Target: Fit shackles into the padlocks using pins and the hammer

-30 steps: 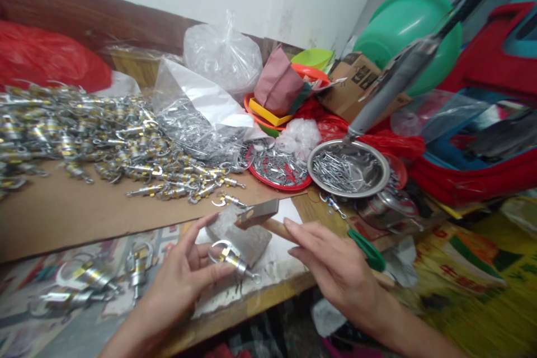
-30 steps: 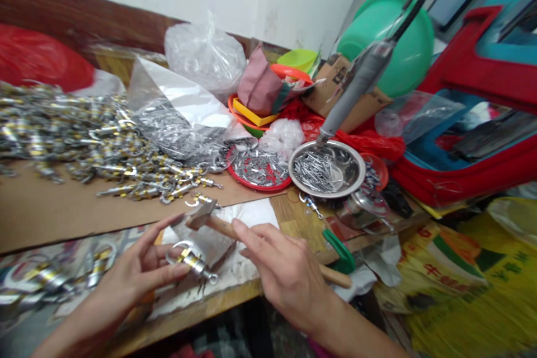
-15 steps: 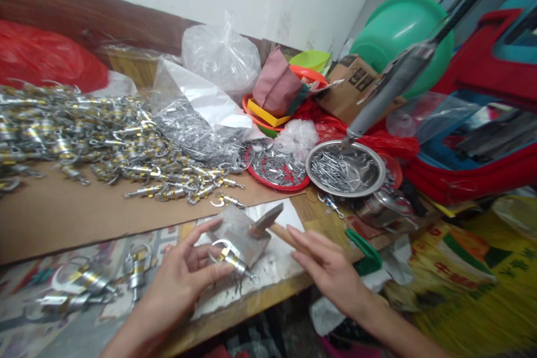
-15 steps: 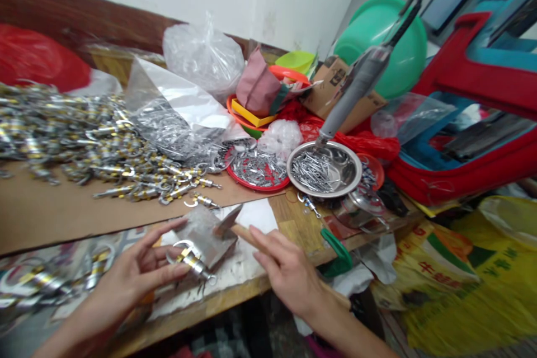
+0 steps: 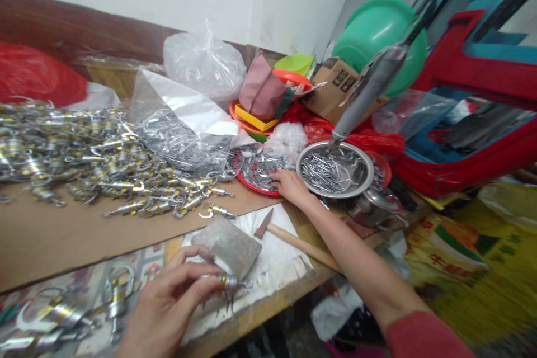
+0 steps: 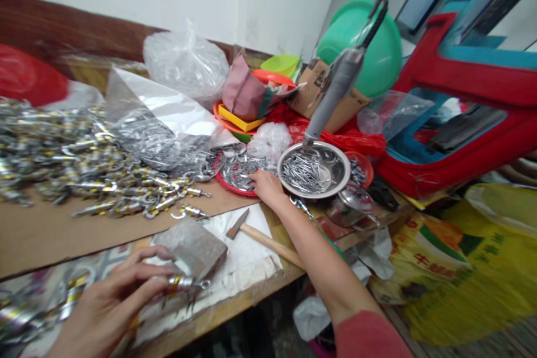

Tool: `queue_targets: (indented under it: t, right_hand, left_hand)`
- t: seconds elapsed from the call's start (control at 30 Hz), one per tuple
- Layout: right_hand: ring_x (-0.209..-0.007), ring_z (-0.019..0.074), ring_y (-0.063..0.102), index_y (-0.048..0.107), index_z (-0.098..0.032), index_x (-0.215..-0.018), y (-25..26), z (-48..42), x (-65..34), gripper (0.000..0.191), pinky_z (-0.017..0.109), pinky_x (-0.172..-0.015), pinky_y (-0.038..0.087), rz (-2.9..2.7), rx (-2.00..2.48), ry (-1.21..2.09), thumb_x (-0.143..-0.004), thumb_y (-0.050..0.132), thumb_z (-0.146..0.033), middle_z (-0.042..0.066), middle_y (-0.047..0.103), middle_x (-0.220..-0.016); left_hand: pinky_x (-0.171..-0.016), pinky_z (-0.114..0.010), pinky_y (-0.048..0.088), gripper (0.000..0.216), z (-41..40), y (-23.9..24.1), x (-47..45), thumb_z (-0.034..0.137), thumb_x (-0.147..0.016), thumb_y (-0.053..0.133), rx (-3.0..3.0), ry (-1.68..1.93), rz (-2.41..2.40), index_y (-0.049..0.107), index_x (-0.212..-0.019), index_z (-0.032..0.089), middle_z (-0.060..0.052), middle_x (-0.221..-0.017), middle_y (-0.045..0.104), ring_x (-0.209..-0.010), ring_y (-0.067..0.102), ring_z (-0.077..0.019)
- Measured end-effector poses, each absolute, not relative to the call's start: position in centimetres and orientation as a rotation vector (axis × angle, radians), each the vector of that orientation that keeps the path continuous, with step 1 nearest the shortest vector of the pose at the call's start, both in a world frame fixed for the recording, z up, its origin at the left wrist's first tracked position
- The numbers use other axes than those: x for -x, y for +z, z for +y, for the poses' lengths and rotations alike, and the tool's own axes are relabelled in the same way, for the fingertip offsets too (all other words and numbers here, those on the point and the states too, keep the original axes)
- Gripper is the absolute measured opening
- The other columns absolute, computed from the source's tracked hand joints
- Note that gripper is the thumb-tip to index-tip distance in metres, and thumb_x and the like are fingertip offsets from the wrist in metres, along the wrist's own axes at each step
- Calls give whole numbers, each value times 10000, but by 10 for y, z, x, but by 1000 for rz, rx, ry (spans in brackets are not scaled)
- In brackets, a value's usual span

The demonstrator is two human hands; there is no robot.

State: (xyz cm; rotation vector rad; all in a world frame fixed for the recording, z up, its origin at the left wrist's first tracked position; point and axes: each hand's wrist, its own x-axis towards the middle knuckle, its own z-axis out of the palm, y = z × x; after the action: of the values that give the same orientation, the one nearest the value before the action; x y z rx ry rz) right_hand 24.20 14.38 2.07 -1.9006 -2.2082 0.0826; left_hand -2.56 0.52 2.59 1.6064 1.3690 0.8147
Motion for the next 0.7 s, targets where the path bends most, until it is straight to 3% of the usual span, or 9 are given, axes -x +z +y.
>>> queue_targets:
  t: [0.13,0.33,0.5,0.6,0.7]
  right_hand:
    - [-902,170,577,582,-151,-984,16,168,-243,203,372,-798,467,-2226,1969,82,-860,513,-296,56,597,-1014]
    - [-914,181,578,624,-161,-914,39,132,-234,189,293,-782,420,-2163,1879,10,-874,442,-191,86,641,-968]
    - [-720,129,578,633,-185,-769,72,59,-191,116,233,-649,398,-2489,1357,128,-800,525,-215,4,655,-763]
    - [-641,142,537,593,-160,-731,85,26,-173,80,262,-580,357,-2682,1039,33,-752,517,-150,14,618,-700]
    - [-642,151,521,565,-161,-727,90,14,-168,73,274,-575,349,-2756,998,-18,-717,503,-125,17,596,-707]
  left_hand:
    - [-845,-337,487,194,4,19,30,446,-648,621,-1535,823,1457,749,-702,310,-13,-860,751,-868,663,-251]
    - [-809,-329,518,195,4,18,26,428,-625,661,-1501,874,1497,744,-771,328,12,-868,752,-850,683,-253]
    - [-743,-275,547,392,-2,25,15,362,-664,665,-1573,1072,1475,636,-1054,332,41,-818,757,-729,709,-201]
    - [-747,-256,543,444,-4,29,12,296,-674,673,-1730,1182,1425,593,-1108,345,55,-832,755,-711,711,-183]
    - [-731,-232,544,466,-5,29,11,261,-677,678,-1839,1267,1400,579,-1123,351,54,-865,751,-727,710,-175]
